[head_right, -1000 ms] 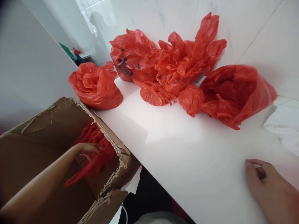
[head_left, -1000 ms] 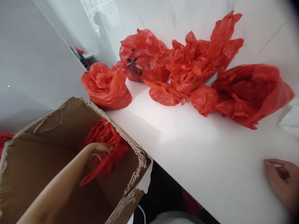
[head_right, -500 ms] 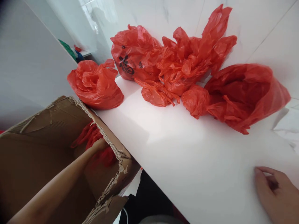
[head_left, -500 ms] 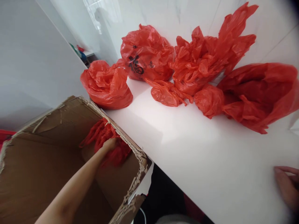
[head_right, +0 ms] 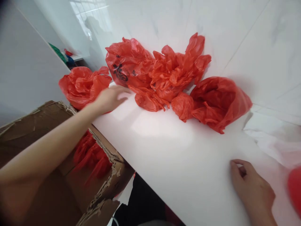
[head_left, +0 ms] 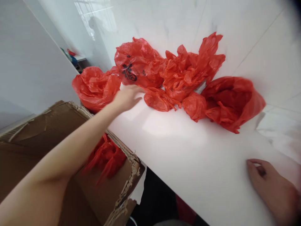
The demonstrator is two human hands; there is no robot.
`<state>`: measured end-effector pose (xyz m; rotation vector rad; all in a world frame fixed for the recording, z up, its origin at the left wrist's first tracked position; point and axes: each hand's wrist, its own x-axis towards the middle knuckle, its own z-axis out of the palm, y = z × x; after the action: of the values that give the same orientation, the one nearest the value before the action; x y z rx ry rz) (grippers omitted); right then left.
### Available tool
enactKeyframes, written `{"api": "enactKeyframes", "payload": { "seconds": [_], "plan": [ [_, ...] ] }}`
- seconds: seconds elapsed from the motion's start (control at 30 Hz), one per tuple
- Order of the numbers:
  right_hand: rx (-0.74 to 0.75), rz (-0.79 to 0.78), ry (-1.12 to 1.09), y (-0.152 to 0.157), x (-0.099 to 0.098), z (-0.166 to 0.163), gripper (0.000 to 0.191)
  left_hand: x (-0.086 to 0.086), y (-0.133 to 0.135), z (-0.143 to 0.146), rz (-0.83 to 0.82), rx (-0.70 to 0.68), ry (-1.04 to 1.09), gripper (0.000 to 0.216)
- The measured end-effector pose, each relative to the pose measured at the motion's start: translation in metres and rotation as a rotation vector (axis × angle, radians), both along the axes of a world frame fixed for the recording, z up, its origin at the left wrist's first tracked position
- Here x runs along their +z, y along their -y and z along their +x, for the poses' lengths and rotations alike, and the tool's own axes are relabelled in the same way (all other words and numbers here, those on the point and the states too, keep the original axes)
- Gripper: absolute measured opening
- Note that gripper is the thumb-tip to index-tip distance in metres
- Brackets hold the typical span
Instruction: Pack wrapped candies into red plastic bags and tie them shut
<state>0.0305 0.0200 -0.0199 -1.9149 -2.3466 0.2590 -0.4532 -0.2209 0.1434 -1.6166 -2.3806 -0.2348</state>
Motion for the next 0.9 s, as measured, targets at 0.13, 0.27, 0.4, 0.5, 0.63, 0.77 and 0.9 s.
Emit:
{"api": "enactKeyframes", "payload": {
  "seconds": [0.13,0.27,0.4,0.5,0.63,0.77,0.9],
  "plan": [
    [-0.039,-0.096,-0.064,0.011,0.021,-0.012,0.035,-0.050,-0.085,0.015,-0.094,-0.017,-0.010,0.047],
    [-0.011,-0.104,-0.088,0.010,0.022,-0.010,0.034,-0.074,-0.107,0.005,-0.117,0.089,-0.020,0.049],
    [0.009,-0.085,-0.111,0.009,0.019,-0.007,0.033,-0.073,-0.089,-0.002,-0.175,0.048,-0.010,0.036],
    [0.026,-0.063,-0.138,0.007,0.017,-0.006,0.034,-0.069,-0.067,-0.001,-0.252,-0.072,0.021,0.028],
    [0.019,-0.060,-0.146,0.006,0.015,-0.006,0.035,-0.064,-0.048,0.002,-0.280,-0.147,0.071,0.032],
    [0.011,-0.083,-0.152,0.008,0.019,-0.008,0.034,-0.064,-0.046,0.003,-0.191,-0.133,0.091,0.049],
    [-0.004,-0.116,-0.142,0.010,0.024,-0.009,0.035,-0.070,-0.050,0.007,-0.142,-0.128,0.107,0.056]
  ]
}}
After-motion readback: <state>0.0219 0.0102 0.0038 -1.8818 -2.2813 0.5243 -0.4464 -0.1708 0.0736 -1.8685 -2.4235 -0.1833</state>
